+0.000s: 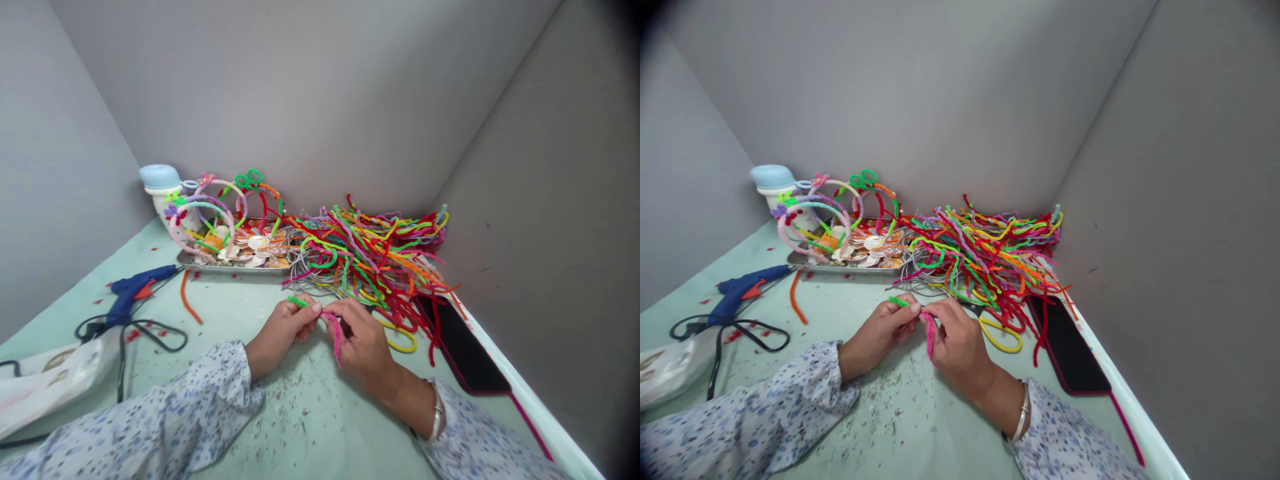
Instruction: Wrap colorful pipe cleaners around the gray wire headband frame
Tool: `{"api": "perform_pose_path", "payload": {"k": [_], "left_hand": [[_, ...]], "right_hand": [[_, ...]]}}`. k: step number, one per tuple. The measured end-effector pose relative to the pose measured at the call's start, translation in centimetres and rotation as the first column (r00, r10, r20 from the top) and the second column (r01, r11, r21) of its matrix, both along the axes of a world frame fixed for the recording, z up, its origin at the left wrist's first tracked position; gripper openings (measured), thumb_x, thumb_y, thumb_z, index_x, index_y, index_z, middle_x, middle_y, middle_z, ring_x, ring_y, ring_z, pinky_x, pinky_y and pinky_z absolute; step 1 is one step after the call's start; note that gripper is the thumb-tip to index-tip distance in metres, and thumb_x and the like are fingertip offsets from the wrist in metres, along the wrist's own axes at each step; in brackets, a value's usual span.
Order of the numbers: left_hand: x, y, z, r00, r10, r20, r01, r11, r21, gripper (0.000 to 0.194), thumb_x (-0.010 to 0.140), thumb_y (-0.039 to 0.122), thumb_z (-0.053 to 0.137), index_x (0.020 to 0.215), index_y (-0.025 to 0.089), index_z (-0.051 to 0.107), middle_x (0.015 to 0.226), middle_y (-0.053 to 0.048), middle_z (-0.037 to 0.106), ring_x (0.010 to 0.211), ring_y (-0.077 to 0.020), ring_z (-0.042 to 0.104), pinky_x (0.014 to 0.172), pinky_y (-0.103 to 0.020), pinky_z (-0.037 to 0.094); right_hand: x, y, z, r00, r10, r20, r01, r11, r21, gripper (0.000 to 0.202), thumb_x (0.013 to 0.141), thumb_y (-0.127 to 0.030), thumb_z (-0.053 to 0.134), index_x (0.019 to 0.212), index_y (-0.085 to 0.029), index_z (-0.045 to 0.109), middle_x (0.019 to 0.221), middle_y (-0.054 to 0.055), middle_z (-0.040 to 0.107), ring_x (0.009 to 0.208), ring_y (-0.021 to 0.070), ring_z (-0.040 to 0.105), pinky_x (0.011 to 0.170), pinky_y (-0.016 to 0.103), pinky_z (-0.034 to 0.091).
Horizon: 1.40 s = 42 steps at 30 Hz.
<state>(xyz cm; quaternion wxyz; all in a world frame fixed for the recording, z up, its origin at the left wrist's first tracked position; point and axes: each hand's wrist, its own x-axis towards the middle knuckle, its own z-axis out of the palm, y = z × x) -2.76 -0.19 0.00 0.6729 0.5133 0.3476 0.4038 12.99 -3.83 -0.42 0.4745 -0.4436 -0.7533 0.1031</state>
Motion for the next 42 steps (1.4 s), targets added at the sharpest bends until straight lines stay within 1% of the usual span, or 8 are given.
{"api": "perform_pose_path", "payload": {"k": [7,14,21,27,31,34,36,42], "left_hand": [[0.0,0.0,0.1,1.0,-0.009,-0.006,0.009,1.0,-0.011,0.03,0.079,0.04,0.066,0.066,0.016,0.052,0.051,0.006,0.045,0.044,-0.006,0.035,0.042,-0.02,0.023],[0.1,0.0,-0.1,1.0,-0.01,0.003,0.01,1.0,0.004,0.029,0.08,0.038,0.065,0.066,0.016,0.053,0.051,0.006,0.045,0.043,-0.0056,0.035,0.043,-0.02,0.024],[0.1,-0.1,0.2,1.0,-0.003,0.0,0.003,1.0,0.003,0.03,0.077,0.042,0.067,0.066,0.016,0.055,0.051,0.006,0.044,0.043,-0.006,0.035,0.042,-0.021,0.024],[0.1,-0.2,0.5,0.997,-0.003,-0.074,0.006,0.999,0.033,0.028,0.077,0.04,0.068,0.069,0.016,0.056,0.05,0.007,0.044,0.043,-0.0063,0.037,0.043,-0.021,0.025],[0.0,-0.2,0.6,0.995,0.0,-0.104,0.008,0.997,0.077,0.027,0.078,0.038,0.066,0.069,0.015,0.057,0.051,0.006,0.044,0.044,-0.0069,0.037,0.043,-0.021,0.027],[0.1,-0.3,0.6,0.993,0.01,-0.12,-0.001,0.997,0.079,0.026,0.078,0.037,0.065,0.07,0.015,0.057,0.05,0.006,0.044,0.043,-0.0069,0.037,0.042,-0.021,0.027],[0.1,-0.3,0.6,0.993,0.012,-0.119,-0.003,0.997,0.078,0.025,0.079,0.037,0.065,0.07,0.015,0.057,0.051,0.006,0.044,0.043,-0.0068,0.037,0.042,-0.021,0.027],[0.0,-0.3,0.6,0.996,0.003,-0.088,0.002,0.998,0.058,0.027,0.079,0.039,0.066,0.068,0.015,0.057,0.05,0.006,0.045,0.043,-0.0062,0.037,0.042,-0.021,0.025]], "right_hand": [[-0.1,0.0,0.6,1.0,-0.007,-0.015,0.007,0.999,-0.034,0.015,0.089,-0.013,0.049,0.092,-0.02,0.062,0.086,0.005,0.063,0.082,0.0191,0.059,0.076,0.031,0.048],[-0.1,0.1,0.9,0.999,-0.016,-0.03,0.013,0.996,-0.086,0.014,0.089,-0.013,0.05,0.087,-0.02,0.062,0.08,0.004,0.061,0.077,0.0188,0.058,0.071,0.029,0.046],[-0.1,0.2,0.7,0.998,-0.035,-0.044,0.03,0.994,-0.105,0.014,0.087,-0.013,0.051,0.085,-0.02,0.062,0.079,0.003,0.062,0.075,0.0181,0.058,0.07,0.028,0.046],[0.0,0.3,0.6,0.998,-0.044,-0.043,0.04,0.995,-0.094,0.013,0.086,-0.013,0.052,0.081,-0.02,0.062,0.076,0.002,0.06,0.073,0.0175,0.058,0.069,0.027,0.045],[-0.1,0.3,0.9,0.995,-0.054,-0.088,0.039,0.985,-0.17,0.013,0.085,-0.014,0.053,0.08,-0.019,0.063,0.075,0.001,0.062,0.071,0.0167,0.059,0.067,0.026,0.045],[-0.2,0.3,1.2,0.99,-0.083,-0.115,0.054,0.97,-0.237,0.013,0.084,-0.016,0.054,0.077,-0.019,0.064,0.073,0.001,0.064,0.069,0.0167,0.059,0.064,0.025,0.046],[-0.2,0.3,1.3,0.989,-0.09,-0.121,0.057,0.966,-0.252,0.012,0.083,-0.016,0.055,0.076,-0.019,0.064,0.074,0.001,0.065,0.068,0.0168,0.06,0.063,0.025,0.046],[-0.2,0.4,0.9,0.993,-0.058,-0.104,0.039,0.984,-0.174,0.011,0.084,-0.015,0.054,0.08,-0.019,0.064,0.075,0.001,0.063,0.07,0.016,0.059,0.066,0.025,0.044]]}}
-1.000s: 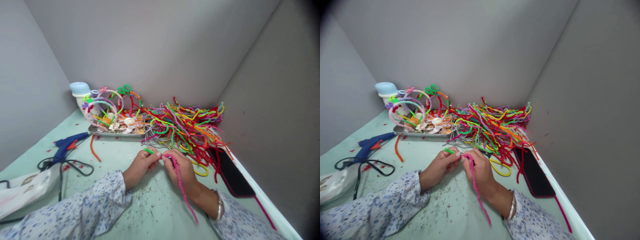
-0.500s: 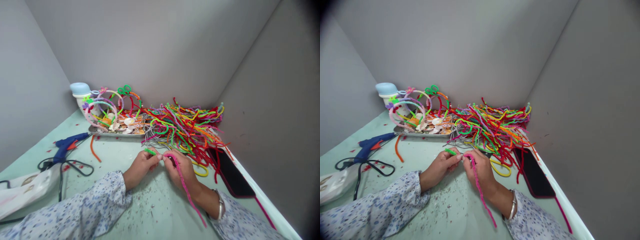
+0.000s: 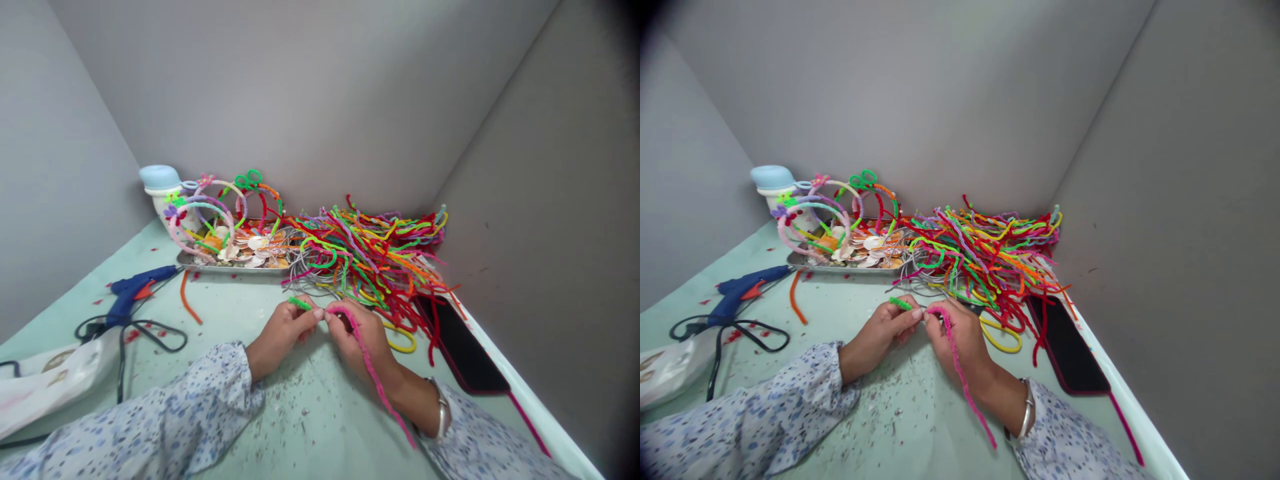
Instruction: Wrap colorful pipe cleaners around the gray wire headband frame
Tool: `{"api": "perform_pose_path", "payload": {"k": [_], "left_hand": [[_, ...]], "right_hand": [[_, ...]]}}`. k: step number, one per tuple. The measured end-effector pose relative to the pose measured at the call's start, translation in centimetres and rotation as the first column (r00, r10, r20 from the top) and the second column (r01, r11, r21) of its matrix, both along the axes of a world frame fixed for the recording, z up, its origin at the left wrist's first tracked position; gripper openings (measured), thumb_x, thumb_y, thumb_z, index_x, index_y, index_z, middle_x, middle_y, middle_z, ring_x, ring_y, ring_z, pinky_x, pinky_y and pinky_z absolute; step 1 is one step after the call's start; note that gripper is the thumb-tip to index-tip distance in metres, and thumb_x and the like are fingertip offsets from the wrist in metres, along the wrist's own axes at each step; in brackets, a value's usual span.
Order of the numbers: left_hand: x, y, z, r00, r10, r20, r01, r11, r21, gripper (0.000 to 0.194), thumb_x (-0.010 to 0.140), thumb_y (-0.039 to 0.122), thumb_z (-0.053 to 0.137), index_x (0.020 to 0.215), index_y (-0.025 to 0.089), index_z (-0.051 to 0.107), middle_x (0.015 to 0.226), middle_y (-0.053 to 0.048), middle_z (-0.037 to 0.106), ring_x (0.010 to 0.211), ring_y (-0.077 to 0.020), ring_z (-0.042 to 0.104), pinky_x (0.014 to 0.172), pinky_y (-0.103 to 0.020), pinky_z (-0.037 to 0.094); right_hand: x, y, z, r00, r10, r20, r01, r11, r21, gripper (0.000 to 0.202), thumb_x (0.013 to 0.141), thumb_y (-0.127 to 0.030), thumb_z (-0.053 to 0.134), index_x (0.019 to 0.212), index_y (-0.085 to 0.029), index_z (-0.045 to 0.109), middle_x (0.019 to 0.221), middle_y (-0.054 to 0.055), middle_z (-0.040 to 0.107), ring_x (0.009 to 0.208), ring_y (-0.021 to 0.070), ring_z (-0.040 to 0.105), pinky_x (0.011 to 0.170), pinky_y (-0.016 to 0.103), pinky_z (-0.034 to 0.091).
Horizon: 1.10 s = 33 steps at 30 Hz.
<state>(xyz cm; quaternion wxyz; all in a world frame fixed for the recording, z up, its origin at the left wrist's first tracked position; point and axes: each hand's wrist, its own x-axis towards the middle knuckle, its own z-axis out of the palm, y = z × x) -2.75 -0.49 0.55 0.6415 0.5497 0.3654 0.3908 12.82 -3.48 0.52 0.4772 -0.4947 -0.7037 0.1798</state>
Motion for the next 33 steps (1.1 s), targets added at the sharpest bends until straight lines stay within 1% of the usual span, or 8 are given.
{"api": "perform_pose_path", "payload": {"k": [2,6,12,21,23,25,29,33], "left_hand": [[0.0,0.0,0.0,1.0,0.002,-0.003,-0.002,1.0,-0.001,0.028,0.078,0.039,0.066,0.067,0.015,0.056,0.05,0.006,0.044,0.043,-0.0061,0.037,0.042,-0.021,0.025],[0.0,0.0,0.0,1.0,-0.002,-0.011,0.002,1.0,-0.004,0.027,0.078,0.038,0.066,0.067,0.015,0.056,0.05,0.006,0.044,0.043,-0.006,0.037,0.042,-0.02,0.025],[0.0,-0.1,-0.1,1.0,0.0,-0.004,0.0,1.0,-0.013,0.025,0.079,0.036,0.064,0.068,0.016,0.054,0.049,0.007,0.042,0.042,-0.0057,0.036,0.042,-0.019,0.026],[0.0,0.0,-0.3,0.996,0.024,-0.081,-0.022,1.0,0.022,0.024,0.077,0.036,0.064,0.068,0.015,0.055,0.05,0.006,0.044,0.044,-0.0071,0.038,0.044,-0.02,0.029],[0.1,0.0,-0.3,0.996,0.027,-0.082,-0.027,1.0,0.005,0.024,0.076,0.036,0.064,0.067,0.015,0.055,0.049,0.006,0.044,0.043,-0.0069,0.038,0.043,-0.02,0.028],[0.1,0.0,-0.3,0.997,0.04,-0.07,-0.042,0.999,-0.022,0.024,0.076,0.035,0.064,0.065,0.015,0.055,0.048,0.006,0.043,0.042,-0.0065,0.037,0.042,-0.02,0.027],[0.1,0.2,-0.5,0.996,0.087,0.006,-0.087,0.995,-0.056,0.026,0.077,0.033,0.064,0.062,0.017,0.05,0.047,0.007,0.041,0.041,-0.0062,0.034,0.04,-0.02,0.025],[0.1,0.2,-0.5,0.995,0.1,0.029,-0.098,0.994,-0.057,0.028,0.079,0.033,0.062,0.061,0.017,0.048,0.048,0.007,0.041,0.042,-0.0062,0.034,0.041,-0.02,0.025]], "right_hand": [[0.0,0.0,0.0,1.0,0.006,-0.005,-0.006,1.0,-0.02,0.011,0.084,-0.017,0.054,0.079,-0.018,0.064,0.074,0.001,0.062,0.069,0.0155,0.058,0.065,0.024,0.043],[0.0,0.0,0.1,0.998,-0.016,-0.063,0.006,0.989,-0.149,0.012,0.084,-0.02,0.055,0.077,-0.018,0.064,0.071,0.0,0.062,0.064,0.014,0.055,0.061,0.023,0.042],[-0.1,0.0,0.3,0.984,-0.032,-0.176,-0.029,0.943,-0.331,0.013,0.083,-0.028,0.057,0.077,-0.019,0.065,0.064,-0.002,0.058,0.057,0.0124,0.049,0.053,0.022,0.038],[0.1,0.5,1.0,0.962,-0.028,-0.27,-0.104,0.881,-0.462,0.014,0.08,-0.027,0.059,0.069,-0.018,0.063,0.052,-0.006,0.049,0.045,0.0097,0.041,0.046,0.022,0.034],[0.1,0.5,0.9,0.959,-0.02,-0.284,-0.117,0.882,-0.456,0.015,0.08,-0.028,0.06,0.07,-0.018,0.063,0.054,-0.006,0.05,0.046,0.0097,0.042,0.046,0.022,0.035],[0.2,0.4,0.5,0.961,-0.011,-0.276,-0.109,0.903,-0.416,0.014,0.082,-0.029,0.06,0.073,-0.018,0.063,0.057,-0.005,0.052,0.048,0.0102,0.044,0.048,0.022,0.036],[0.2,0.3,-0.4,0.974,0.035,-0.224,-0.086,0.97,-0.226,0.011,0.084,-0.029,0.061,0.082,-0.019,0.065,0.07,-0.001,0.057,0.06,0.0128,0.051,0.055,0.024,0.041],[0.2,0.2,-0.5,0.975,0.079,-0.206,-0.097,0.992,-0.078,0.012,0.086,-0.027,0.06,0.078,-0.019,0.064,0.08,0.002,0.058,0.072,0.015,0.056,0.064,0.026,0.045]]}}
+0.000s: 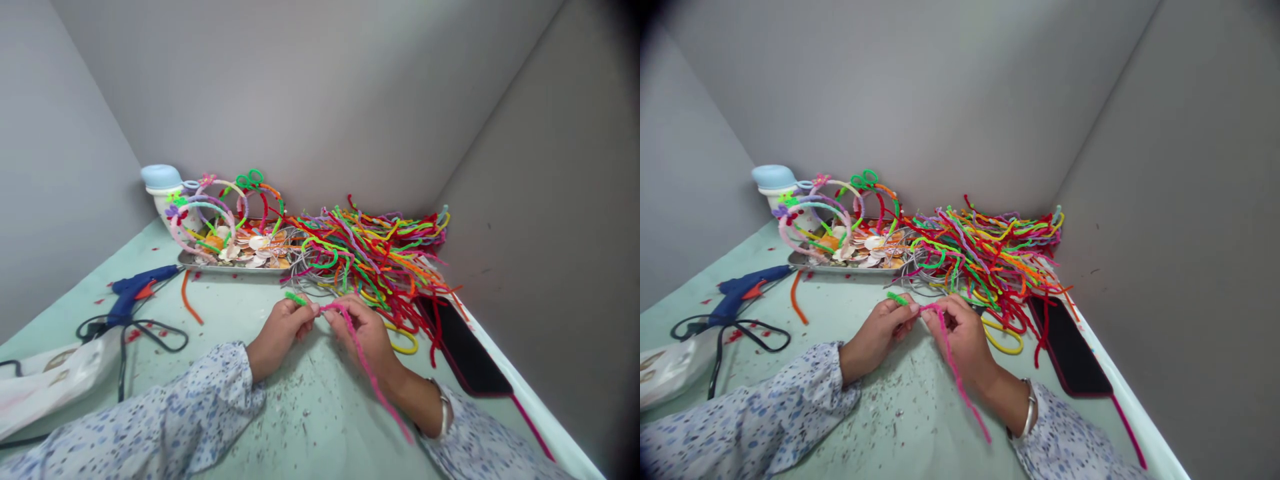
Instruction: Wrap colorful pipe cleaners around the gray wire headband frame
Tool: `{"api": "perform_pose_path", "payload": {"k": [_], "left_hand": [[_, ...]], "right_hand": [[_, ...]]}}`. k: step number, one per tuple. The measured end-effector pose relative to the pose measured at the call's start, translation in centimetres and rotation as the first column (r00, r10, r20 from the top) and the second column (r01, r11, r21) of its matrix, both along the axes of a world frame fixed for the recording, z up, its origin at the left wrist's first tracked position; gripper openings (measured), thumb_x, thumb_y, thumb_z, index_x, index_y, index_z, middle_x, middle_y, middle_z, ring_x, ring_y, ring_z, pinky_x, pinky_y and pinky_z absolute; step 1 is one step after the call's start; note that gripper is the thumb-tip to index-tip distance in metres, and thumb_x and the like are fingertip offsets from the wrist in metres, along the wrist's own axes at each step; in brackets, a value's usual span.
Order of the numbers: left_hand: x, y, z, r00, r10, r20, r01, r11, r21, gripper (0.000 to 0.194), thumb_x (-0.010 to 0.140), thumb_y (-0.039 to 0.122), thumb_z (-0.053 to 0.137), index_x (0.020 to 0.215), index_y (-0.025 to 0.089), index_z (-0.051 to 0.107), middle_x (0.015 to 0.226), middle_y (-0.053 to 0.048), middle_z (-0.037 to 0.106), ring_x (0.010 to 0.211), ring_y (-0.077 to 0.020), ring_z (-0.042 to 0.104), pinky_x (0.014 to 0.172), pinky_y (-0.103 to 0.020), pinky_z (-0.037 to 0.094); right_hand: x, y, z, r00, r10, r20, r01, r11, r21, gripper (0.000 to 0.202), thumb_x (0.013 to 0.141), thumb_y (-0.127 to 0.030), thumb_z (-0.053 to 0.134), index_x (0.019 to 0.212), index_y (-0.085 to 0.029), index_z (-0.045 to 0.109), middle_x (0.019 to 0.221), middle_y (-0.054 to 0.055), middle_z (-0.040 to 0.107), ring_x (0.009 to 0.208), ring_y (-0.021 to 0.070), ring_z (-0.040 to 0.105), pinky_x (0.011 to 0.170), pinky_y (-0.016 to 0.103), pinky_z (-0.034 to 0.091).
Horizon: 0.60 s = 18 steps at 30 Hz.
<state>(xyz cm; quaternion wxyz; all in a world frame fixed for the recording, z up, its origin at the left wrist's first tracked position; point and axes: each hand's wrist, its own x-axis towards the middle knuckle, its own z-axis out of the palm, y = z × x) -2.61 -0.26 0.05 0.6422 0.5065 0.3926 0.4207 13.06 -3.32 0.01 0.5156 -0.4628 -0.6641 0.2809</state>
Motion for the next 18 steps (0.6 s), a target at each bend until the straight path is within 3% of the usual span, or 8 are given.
{"api": "perform_pose_path", "payload": {"k": [5,18], "left_hand": [[-0.02,0.02,0.05,1.0,-0.008,-0.007,0.007,1.0,-0.005,0.028,0.08,0.034,0.062,0.062,0.017,0.048,0.047,0.007,0.039,0.042,-0.0059,0.032,0.041,-0.02,0.024],[-0.16,0.14,-0.37,0.996,-0.051,0.073,0.051,0.999,0.007,0.029,0.082,0.038,0.062,0.067,0.016,0.052,0.052,0.006,0.045,0.045,-0.0069,0.037,0.043,-0.021,0.025]], "right_hand": [[-0.07,-0.23,0.24,0.997,0.028,0.076,-0.037,0.993,0.112,0.011,0.088,-0.02,0.059,0.084,-0.02,0.069,0.087,0.004,0.062,0.082,0.0163,0.059,0.076,0.029,0.047],[-0.16,-0.15,-0.32,0.991,-0.045,0.123,0.017,0.975,0.22,0.014,0.086,-0.018,0.06,0.096,-0.024,0.068,0.093,0.003,0.064,0.083,0.0167,0.061,0.069,0.028,0.05]]}}
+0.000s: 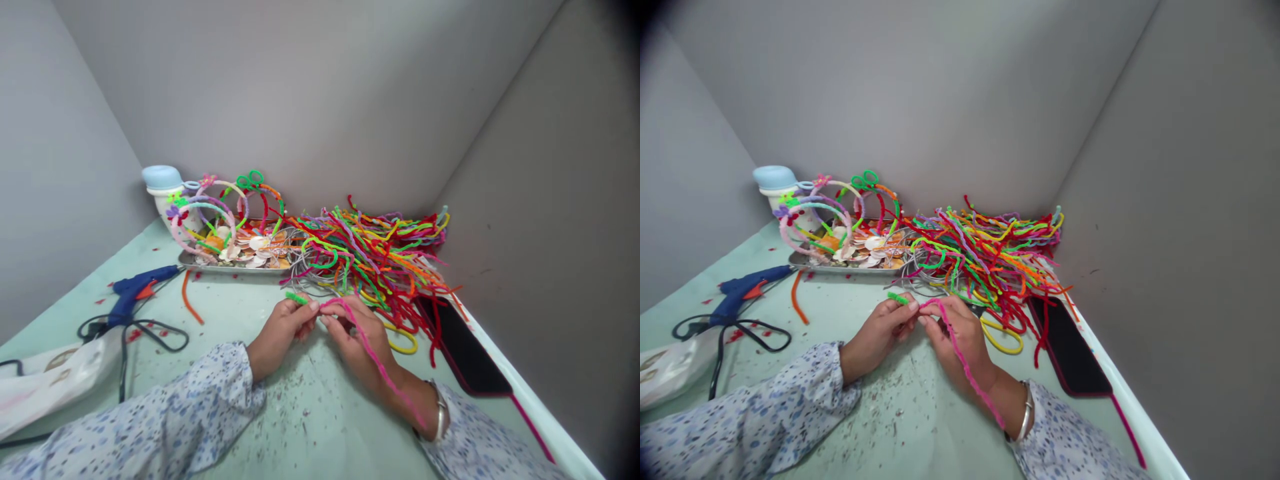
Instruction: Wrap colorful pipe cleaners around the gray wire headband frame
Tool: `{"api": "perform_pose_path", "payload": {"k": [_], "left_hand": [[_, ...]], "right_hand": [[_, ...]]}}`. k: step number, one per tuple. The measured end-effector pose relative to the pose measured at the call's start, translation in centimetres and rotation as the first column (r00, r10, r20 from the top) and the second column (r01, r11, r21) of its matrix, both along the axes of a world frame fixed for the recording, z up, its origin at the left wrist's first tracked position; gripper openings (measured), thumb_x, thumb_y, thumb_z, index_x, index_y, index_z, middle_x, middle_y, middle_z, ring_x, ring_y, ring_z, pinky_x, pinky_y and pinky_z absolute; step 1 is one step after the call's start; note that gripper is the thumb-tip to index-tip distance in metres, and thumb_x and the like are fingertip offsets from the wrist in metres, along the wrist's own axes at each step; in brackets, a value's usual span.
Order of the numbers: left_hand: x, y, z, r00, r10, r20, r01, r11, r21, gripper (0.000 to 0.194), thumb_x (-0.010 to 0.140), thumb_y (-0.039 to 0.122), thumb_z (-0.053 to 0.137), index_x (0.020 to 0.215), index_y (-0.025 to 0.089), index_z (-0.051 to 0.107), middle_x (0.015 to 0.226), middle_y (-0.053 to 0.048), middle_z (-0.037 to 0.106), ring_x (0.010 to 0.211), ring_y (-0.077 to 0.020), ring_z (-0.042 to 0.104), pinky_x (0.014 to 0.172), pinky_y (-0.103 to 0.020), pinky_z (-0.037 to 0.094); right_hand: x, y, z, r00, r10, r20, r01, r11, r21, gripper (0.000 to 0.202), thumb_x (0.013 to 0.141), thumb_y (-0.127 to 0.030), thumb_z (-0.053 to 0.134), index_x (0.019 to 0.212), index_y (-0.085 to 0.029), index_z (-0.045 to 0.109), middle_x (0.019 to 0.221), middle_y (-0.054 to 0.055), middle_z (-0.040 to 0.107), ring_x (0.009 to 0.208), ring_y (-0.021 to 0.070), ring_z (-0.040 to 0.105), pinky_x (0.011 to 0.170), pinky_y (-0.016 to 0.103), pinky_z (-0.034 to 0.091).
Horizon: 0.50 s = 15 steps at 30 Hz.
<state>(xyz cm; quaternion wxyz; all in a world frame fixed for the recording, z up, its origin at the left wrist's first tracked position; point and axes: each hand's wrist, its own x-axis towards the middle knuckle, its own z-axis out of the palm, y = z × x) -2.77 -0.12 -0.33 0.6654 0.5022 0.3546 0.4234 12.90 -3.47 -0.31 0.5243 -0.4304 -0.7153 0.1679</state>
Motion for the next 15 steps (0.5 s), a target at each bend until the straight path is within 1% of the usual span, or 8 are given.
{"api": "perform_pose_path", "payload": {"k": [6,11,13,15], "left_hand": [[0.06,0.04,0.17,1.0,0.014,0.021,-0.014,1.0,-0.003,0.042,0.085,0.046,0.054,0.057,0.015,0.053,0.049,0.004,0.046,0.042,-0.0072,0.038,0.045,-0.023,0.027],[0.02,0.06,0.03,1.0,0.016,0.004,-0.015,1.0,-0.023,0.038,0.083,0.045,0.058,0.059,0.016,0.052,0.05,0.004,0.046,0.043,-0.0073,0.038,0.043,-0.022,0.026],[-0.01,0.02,-0.02,1.0,0.008,-0.009,-0.008,0.999,-0.033,0.037,0.084,0.045,0.058,0.062,0.016,0.053,0.051,0.004,0.047,0.043,-0.0072,0.038,0.042,-0.021,0.025],[-0.04,0.0,-0.03,1.0,0.003,-0.027,-0.004,0.999,-0.037,0.036,0.084,0.045,0.057,0.064,0.015,0.055,0.052,0.004,0.047,0.043,-0.007,0.038,0.041,-0.02,0.025]], "right_hand": [[-0.02,-0.19,0.09,1.0,0.01,0.013,-0.01,1.0,-0.016,0.015,0.087,-0.018,0.059,0.096,-0.025,0.069,0.092,0.004,0.065,0.083,0.0172,0.06,0.07,0.029,0.05],[-0.17,-0.28,0.36,0.999,-0.03,-0.016,0.029,0.998,-0.047,0.011,0.087,-0.02,0.06,0.091,-0.025,0.07,0.09,0.003,0.064,0.076,0.0157,0.059,0.063,0.027,0.049],[-0.23,-0.29,0.49,0.999,-0.044,-0.023,0.043,0.998,-0.047,0.01,0.086,-0.019,0.062,0.089,-0.024,0.07,0.089,0.003,0.064,0.076,0.0158,0.06,0.063,0.026,0.049],[-0.26,-0.32,0.62,0.998,-0.059,-0.027,0.057,0.997,-0.045,0.01,0.085,-0.018,0.062,0.087,-0.024,0.07,0.089,0.003,0.064,0.079,0.0163,0.061,0.067,0.027,0.05]]}}
